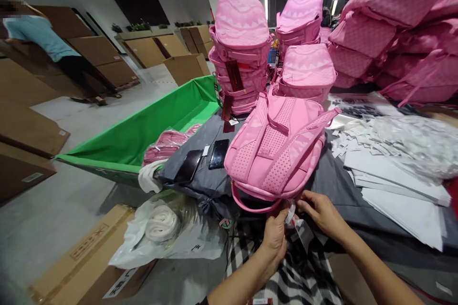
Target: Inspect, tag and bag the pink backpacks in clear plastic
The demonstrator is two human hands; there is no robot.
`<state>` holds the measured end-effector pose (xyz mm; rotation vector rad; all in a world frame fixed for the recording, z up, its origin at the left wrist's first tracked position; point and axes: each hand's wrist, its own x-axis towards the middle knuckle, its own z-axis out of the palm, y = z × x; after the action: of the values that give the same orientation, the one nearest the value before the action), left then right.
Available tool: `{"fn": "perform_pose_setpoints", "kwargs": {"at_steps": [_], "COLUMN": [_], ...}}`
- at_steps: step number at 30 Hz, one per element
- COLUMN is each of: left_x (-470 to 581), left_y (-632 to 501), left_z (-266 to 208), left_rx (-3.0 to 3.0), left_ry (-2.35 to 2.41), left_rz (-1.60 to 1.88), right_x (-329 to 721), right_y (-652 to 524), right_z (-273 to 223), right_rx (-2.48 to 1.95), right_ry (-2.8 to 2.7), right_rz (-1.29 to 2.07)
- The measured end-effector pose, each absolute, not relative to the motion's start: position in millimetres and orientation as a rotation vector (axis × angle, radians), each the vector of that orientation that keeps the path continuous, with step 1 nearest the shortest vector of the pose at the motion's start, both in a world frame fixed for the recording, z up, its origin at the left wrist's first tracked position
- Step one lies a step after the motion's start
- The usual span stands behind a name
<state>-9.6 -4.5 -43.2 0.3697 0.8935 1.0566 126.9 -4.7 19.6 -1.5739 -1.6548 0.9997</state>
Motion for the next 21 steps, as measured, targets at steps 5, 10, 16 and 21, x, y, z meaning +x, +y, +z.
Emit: {"fn": "perform_pose_setpoints", "kwargs": {"at_steps": [5,10,16,21], "left_x": [-11,-14,-17,-11], "left_y": [-3,-1,-3,-1], "left_z": [-39,-37,-41,-54], "left_rx": [0.407,0.432,0.398,0.334], "left_ry": [0.890,0.899,0.879,0.897], "left_rz": [1.141,1.121,1.095,1.056], "right_x": [115,113,111,108], "right_y": [-3,-6,-10,3], "right_z": [-5,-3,1,-6], "right_rx": [-1.526,-1.727,-1.717,-1.504], "right_ry": [-1.525,-1.679,-1.533,-1.245], "right_rz": [0.982,0.751,0.740,1.423]}}
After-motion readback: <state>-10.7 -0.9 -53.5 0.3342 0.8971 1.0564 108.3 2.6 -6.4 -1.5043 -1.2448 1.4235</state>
